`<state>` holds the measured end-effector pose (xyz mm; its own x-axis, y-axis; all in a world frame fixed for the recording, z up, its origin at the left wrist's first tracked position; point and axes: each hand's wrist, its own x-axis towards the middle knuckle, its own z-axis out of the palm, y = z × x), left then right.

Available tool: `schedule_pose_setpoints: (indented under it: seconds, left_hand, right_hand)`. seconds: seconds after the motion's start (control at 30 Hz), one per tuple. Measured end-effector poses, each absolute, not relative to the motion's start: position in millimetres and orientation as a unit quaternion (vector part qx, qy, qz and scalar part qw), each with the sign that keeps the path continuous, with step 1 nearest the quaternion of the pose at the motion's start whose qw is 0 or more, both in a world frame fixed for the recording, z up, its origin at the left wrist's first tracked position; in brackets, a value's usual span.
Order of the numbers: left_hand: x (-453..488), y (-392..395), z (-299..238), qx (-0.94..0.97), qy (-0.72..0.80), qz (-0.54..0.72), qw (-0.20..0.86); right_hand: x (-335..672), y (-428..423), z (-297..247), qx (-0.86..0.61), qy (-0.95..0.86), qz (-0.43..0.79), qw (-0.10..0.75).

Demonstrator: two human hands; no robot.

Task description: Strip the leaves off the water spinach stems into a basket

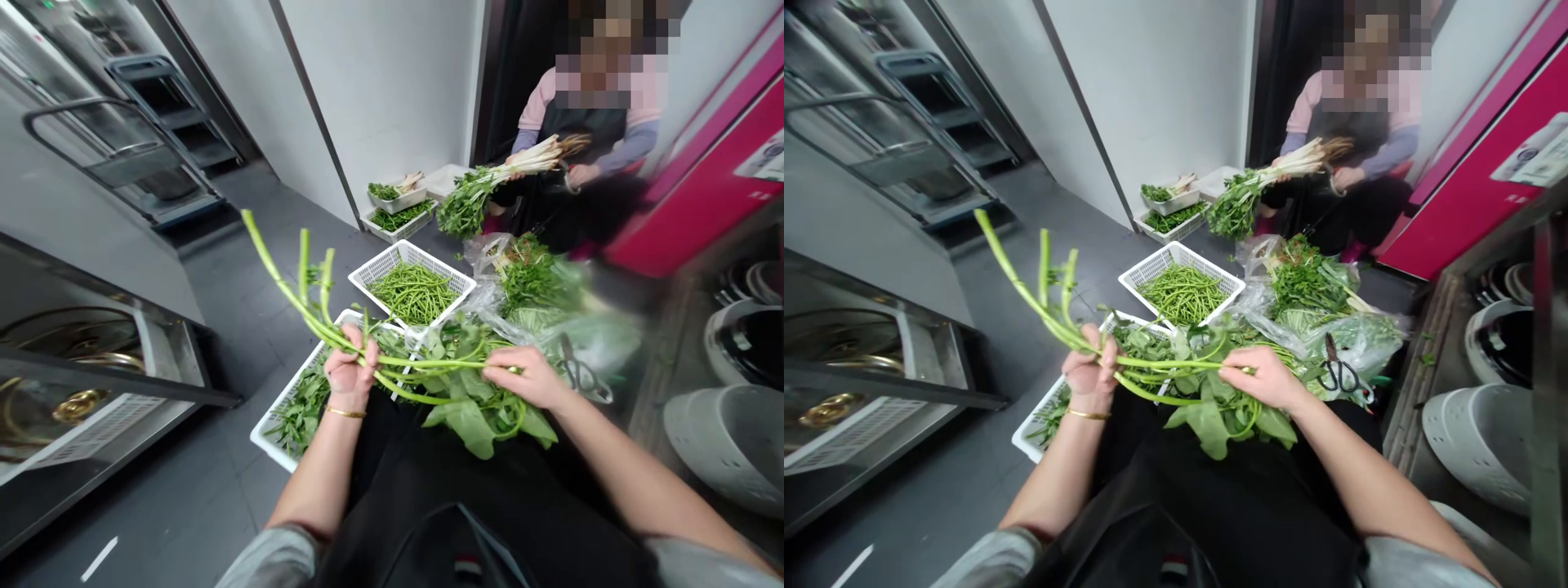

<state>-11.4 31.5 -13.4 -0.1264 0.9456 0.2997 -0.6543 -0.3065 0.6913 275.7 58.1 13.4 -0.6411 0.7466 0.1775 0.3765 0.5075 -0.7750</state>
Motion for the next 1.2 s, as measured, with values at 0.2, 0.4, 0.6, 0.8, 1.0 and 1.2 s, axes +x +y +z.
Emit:
schedule_pose_setpoints:
  seconds: [0.2,0.4,0.6,0.8,1.0,1.2]
  left_hand:
    - [-9.2,31.5,-17.9,0.351,0.208,0.717,0.566]
    - [11.0,34.7,-8.4,0.361,0.226,0.704,0.569]
    - [14.2,27.5,-19.4,0.323,0.256,0.682,0.604]
    - [3.2,25.7,-36.1,0.244,0.279,0.695,0.616]
    - [25.6,32.6,-23.5,0.315,0.257,0.660,0.631]
    - [38.2,25.9,-22.2,0.326,0.249,0.652,0.638]
  right_hand:
    - [332.8,57.9,15.1,-0.506,-0.714,0.313,0.370]
    - [255.8,54.3,22.6,-0.340,-0.923,0.143,0.111]
    - [244.2,67.0,10.1,-0.273,-0.916,0.254,0.150]
    - [337.7,74.8,9.1,-0.482,-0.738,0.279,0.381]
    - [285.5,68.2,39.2,-0.349,-0.899,0.234,0.122]
    - [203.8,67.5,25.5,-0.271,-0.930,0.242,0.052]
